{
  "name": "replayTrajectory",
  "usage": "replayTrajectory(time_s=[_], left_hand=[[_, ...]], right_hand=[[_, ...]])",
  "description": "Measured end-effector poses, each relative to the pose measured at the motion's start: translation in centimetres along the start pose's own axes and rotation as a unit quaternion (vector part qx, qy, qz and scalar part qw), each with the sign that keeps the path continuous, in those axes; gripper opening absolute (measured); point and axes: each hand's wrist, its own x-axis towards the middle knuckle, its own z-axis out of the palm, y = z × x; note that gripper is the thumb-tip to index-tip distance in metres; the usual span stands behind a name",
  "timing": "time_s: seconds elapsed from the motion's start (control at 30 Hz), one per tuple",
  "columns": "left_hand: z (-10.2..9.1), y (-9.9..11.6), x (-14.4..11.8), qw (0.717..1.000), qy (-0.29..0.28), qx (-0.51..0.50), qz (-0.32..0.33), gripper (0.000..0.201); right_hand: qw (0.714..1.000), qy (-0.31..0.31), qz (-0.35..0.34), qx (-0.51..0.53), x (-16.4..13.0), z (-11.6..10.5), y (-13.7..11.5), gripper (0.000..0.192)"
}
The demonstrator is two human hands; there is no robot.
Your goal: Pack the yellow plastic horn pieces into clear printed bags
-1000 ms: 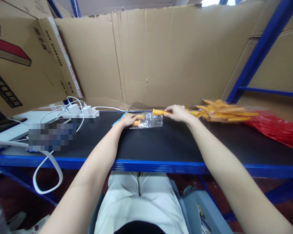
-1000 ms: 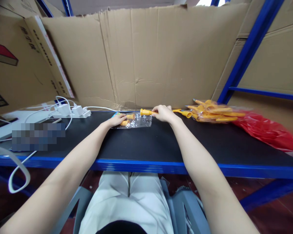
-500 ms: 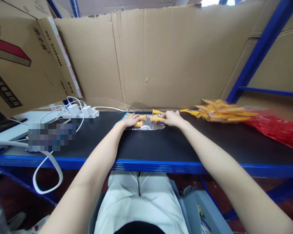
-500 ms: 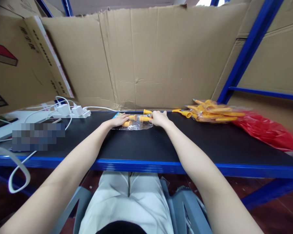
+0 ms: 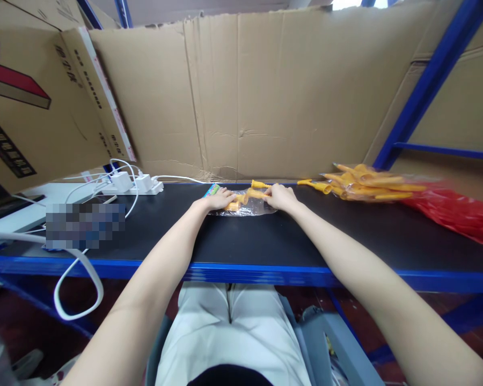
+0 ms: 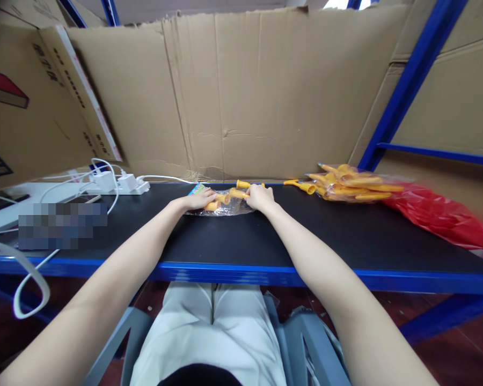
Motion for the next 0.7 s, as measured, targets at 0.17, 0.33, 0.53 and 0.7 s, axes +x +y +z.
replayTrajectory(time_s=[0.17,0.33,0.53,0.7], left_hand=[[0.2,0.6,-0.1,0.999,-0.020,-0.033,-0.011,0.063],[0.5,0.9,0.0,0.988,0.090,-0.069,-0.103,0.059],[1.2,0.4,0.5,0.988,0.111,-0.076,-0.078,0.061],[1.3,0.8,0.5,0.989,0.113,-0.079,-0.053,0.059]], right_hand=[[1.000,-0.006,-0.007,0.015,-0.3,0.0,-0.4,0.023],[0.995,0.017,-0.029,0.093,-0.1,0.7,-0.5,0.018],[0.925,0.035,-0.037,0.375,1.3,2.7,-0.3,0.032],[0.904,0.040,-0.125,0.407,1.9,3.8,-0.1,0.032]])
